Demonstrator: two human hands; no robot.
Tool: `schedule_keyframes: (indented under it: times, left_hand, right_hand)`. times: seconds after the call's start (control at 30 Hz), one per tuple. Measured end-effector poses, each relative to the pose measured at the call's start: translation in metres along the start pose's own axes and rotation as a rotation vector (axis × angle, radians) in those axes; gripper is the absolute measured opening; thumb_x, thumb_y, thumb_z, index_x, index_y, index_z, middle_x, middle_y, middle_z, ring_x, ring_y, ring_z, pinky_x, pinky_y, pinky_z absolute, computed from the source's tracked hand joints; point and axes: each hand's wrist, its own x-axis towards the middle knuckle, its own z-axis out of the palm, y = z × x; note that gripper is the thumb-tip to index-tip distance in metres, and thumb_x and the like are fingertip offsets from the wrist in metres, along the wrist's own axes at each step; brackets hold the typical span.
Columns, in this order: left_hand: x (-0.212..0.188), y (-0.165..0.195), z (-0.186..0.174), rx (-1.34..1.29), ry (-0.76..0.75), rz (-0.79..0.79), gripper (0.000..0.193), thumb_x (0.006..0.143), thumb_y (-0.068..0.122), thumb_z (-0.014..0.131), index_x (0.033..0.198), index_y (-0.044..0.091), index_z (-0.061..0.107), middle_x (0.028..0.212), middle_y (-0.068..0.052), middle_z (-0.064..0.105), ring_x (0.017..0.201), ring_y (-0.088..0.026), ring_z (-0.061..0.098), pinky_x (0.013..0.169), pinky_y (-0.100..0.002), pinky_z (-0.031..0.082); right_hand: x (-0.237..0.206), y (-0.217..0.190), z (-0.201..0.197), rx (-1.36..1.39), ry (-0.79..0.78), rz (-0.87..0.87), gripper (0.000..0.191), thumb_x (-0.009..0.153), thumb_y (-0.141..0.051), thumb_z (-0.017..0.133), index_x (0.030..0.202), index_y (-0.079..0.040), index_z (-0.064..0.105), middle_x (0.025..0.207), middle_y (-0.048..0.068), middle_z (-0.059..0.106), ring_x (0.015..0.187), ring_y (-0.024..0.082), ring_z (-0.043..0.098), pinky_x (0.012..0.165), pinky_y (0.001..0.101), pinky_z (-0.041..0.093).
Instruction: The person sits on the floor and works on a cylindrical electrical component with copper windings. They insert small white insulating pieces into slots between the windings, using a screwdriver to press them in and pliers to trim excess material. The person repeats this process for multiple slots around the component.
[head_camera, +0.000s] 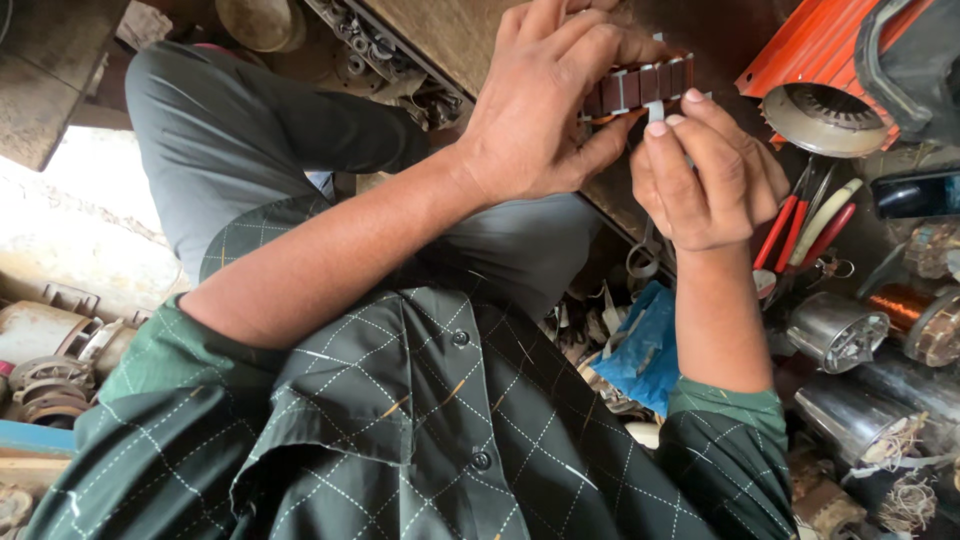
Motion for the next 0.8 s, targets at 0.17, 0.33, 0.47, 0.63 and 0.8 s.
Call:
schedule_keyframes:
  times: [0.17,0.33,0.47,0.63,0.8]
  left_hand:
    - [0.0029,-0.0015,0.0000,-0.001,-0.051,-0.058,0.051,0.085,0.021,0.082,0.132,0.015,0.064,0.123,-0.007,0.062,0.124,-0.033,0.050,0.106,-0.048,0.036]
    - [0.0038,-0.0034,0.0016,-0.012,-0.007,-0.011,0.050,0.082,0.019,0.080,0.129,0.014,0.062,0.127,-0.006,0.061,0.127,-0.033,0.049,0.108,-0.047,0.035]
    - [0.0047,-0.0050,0.0038,-0.016,-0.003,-0.008,0.049,0.082,0.019,0.081,0.128,0.015,0.062,0.129,-0.006,0.060,0.128,-0.033,0.049,0.108,-0.047,0.035]
    - [0.0048,-0.0069,0.0039,-0.008,-0.023,-0.007,0.052,0.082,0.020,0.082,0.130,0.015,0.063,0.122,-0.006,0.060,0.123,-0.032,0.050,0.107,-0.047,0.036]
    - [0.0047,-0.0075,0.0041,-0.025,-0.040,-0.023,0.052,0.082,0.019,0.081,0.132,0.016,0.064,0.118,-0.005,0.060,0.120,-0.032,0.052,0.106,-0.046,0.036]
  right_hand:
    - [0.0013,0.0000,0.0039,-0.055,0.018,0.002,0.010,0.098,0.002,0.074,0.104,-0.005,0.071,0.097,0.008,0.067,0.092,0.028,0.077,0.073,0.0359,0.066]
    - [0.0052,0.0033,0.0057,-0.086,0.017,-0.024,0.009,0.097,0.000,0.073,0.100,-0.007,0.070,0.096,0.006,0.067,0.093,0.026,0.077,0.072,0.0352,0.064]
    - [0.0052,0.0051,0.0042,-0.081,0.000,-0.036,0.005,0.099,-0.006,0.074,0.098,-0.006,0.069,0.096,0.007,0.067,0.093,0.026,0.076,0.071,0.0354,0.064]
    - [0.0050,0.0052,0.0053,-0.098,-0.007,-0.040,0.007,0.096,-0.001,0.070,0.098,-0.007,0.068,0.096,0.007,0.067,0.091,0.026,0.075,0.072,0.0353,0.064]
    - [0.0007,0.0054,0.0053,-0.123,-0.033,-0.028,0.008,0.096,-0.001,0.069,0.100,-0.007,0.068,0.097,0.006,0.067,0.092,0.025,0.074,0.072,0.0355,0.063]
